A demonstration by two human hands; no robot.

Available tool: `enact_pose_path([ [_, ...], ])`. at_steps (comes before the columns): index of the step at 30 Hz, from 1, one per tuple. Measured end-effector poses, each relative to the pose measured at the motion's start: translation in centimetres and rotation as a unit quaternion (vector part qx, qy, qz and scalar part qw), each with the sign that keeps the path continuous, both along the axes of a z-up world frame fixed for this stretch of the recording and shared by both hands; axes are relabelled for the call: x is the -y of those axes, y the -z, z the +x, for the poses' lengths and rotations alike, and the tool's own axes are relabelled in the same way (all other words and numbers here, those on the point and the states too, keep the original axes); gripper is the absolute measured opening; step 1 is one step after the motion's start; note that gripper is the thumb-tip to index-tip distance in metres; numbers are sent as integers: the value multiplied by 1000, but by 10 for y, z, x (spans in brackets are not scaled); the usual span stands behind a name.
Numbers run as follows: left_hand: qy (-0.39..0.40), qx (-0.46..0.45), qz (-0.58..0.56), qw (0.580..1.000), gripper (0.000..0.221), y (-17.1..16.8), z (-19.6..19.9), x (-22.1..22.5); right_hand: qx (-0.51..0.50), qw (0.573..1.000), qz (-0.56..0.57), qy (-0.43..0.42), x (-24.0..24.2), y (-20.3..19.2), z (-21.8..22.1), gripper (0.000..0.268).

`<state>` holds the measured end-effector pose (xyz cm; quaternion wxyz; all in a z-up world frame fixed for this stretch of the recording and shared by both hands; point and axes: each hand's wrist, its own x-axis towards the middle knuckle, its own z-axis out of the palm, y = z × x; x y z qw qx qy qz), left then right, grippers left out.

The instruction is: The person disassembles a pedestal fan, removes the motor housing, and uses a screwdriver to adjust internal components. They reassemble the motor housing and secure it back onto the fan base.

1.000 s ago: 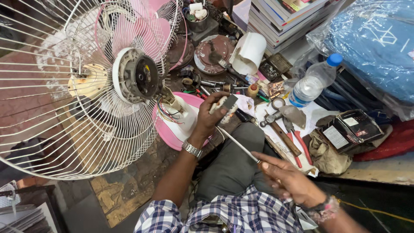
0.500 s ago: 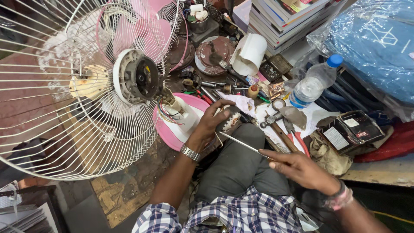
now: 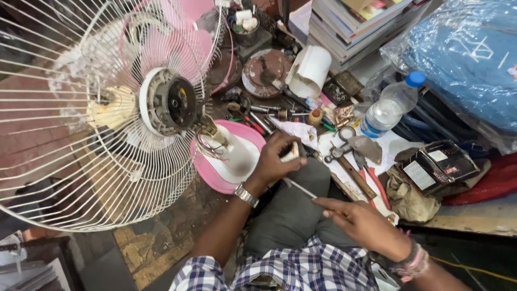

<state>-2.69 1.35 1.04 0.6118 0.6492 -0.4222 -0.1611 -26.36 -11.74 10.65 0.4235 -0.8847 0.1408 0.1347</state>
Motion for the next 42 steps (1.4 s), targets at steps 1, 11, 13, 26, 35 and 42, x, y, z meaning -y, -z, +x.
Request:
enact_pose_path([
  [1,13,-139,-26,990,57,7,-2,2,-32,999,-26,4,2,-8,-4,49],
  [11,138,-654,-249,701,64,26,32,15,16,980,-167,110,-7,-46,-29,52],
  [13,148,-647,-252,704,64,23,27,16,87,978,-160,105,-8,-43,-28,47],
  [26,171,-623,-234,727,54,6,19,11,62,977,-183,91,-19,-38,-5,48],
  [35,65,-414,-151,895,46,13,16,11,219,897,-382,-34,-5,1,-17,47],
  [42,58,-246,-157,955,49,-4,20,5,-26,973,175,150,13,27,-17,48],
])
